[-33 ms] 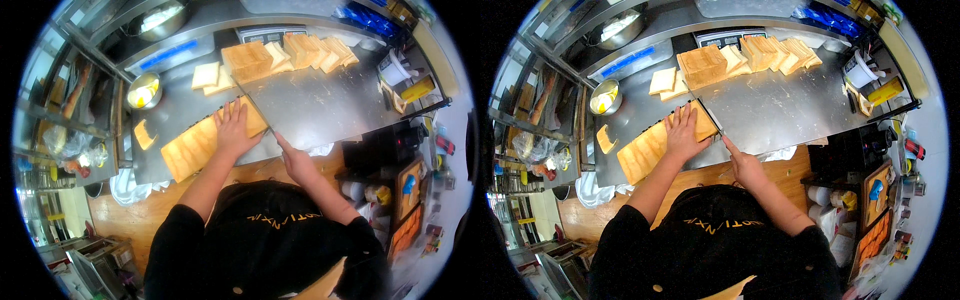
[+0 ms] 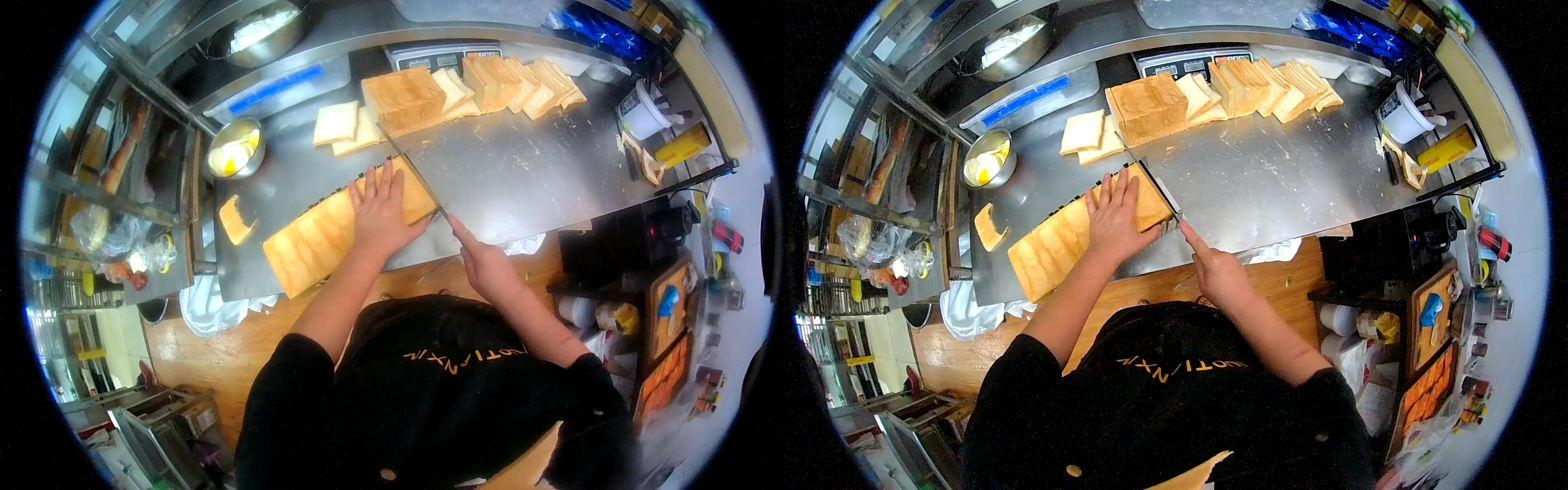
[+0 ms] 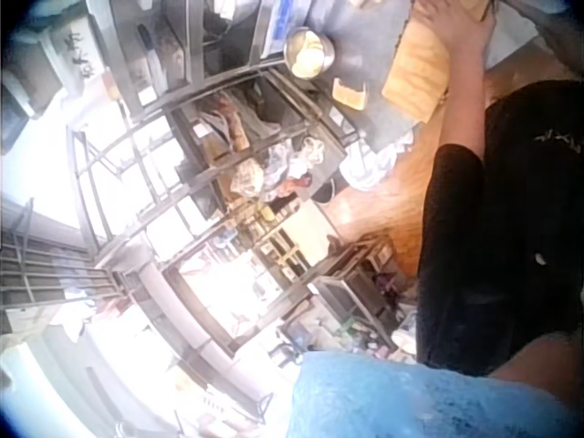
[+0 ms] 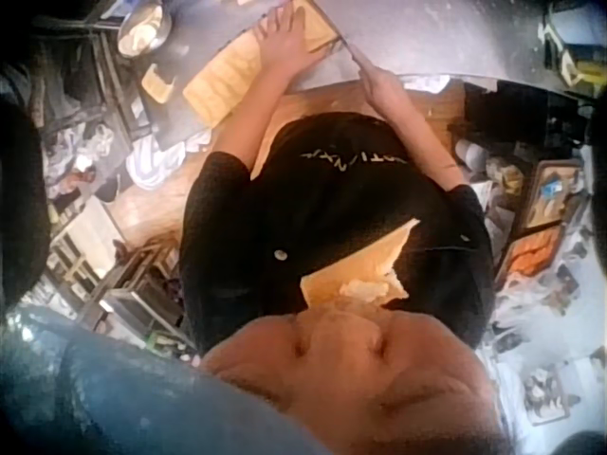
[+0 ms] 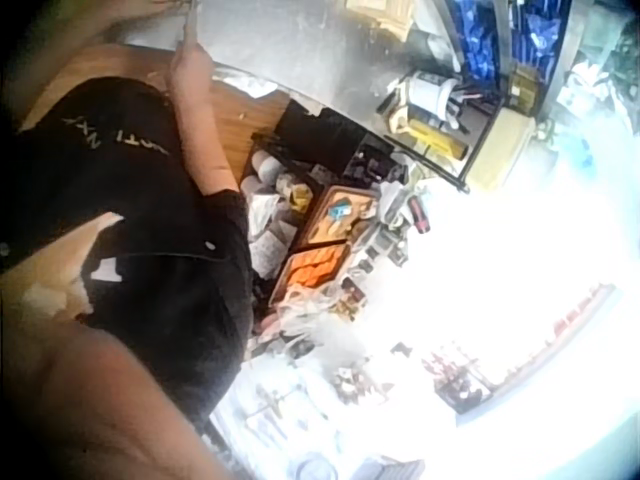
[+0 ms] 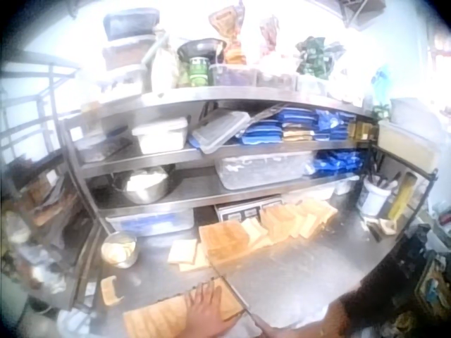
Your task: The person slices a loaf of white bread into uniform pieces using a long serrated knife on a stainless steel countertop. The person stacks the cut slices and continues slicing additional loaves, arranging the finished slices in neat rows.
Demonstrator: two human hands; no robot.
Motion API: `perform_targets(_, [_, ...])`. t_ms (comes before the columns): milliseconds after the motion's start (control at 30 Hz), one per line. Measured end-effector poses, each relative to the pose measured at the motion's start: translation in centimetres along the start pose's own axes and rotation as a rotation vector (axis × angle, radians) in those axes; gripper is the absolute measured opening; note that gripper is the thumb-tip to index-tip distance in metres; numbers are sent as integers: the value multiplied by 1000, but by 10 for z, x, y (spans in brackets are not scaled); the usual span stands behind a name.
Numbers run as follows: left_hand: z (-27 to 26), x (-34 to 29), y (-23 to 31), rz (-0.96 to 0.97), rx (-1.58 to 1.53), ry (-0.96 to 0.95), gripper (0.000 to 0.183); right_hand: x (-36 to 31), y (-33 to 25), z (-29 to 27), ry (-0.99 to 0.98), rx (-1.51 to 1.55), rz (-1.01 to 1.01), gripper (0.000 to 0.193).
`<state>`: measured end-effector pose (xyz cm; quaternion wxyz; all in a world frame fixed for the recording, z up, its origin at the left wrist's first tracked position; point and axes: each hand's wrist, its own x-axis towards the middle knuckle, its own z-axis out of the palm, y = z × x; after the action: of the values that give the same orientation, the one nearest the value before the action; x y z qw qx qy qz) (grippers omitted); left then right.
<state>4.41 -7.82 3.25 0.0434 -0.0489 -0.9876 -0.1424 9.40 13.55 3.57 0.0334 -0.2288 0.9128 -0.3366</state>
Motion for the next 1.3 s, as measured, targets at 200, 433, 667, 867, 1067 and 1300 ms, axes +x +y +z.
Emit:
perform_targets(200, [0,1,-1,-19,4,-29,93,-10,-24,-24,-284,-24,303,57])
perform_targets(433, [1,-1,-1,-28,24,-50,93,-32,-11,-15,-150,-118,107,68])
perform_targets(667, [1,3,3,-27,25,-28,91,11,-13,-1,-73,-173,88,67])
perform_targets(867, [5,1,0,-23,43,-1,89,-40,-14,-24,-212,-168,138,67])
perform_targets(1067, [2,1,2,8,36,-19,86,4,-16,-11,-207,-204,157,73])
perform_targets(1300, [7,1,0,11,36,31,85,-43,8,-14,-208,-55,114,66])
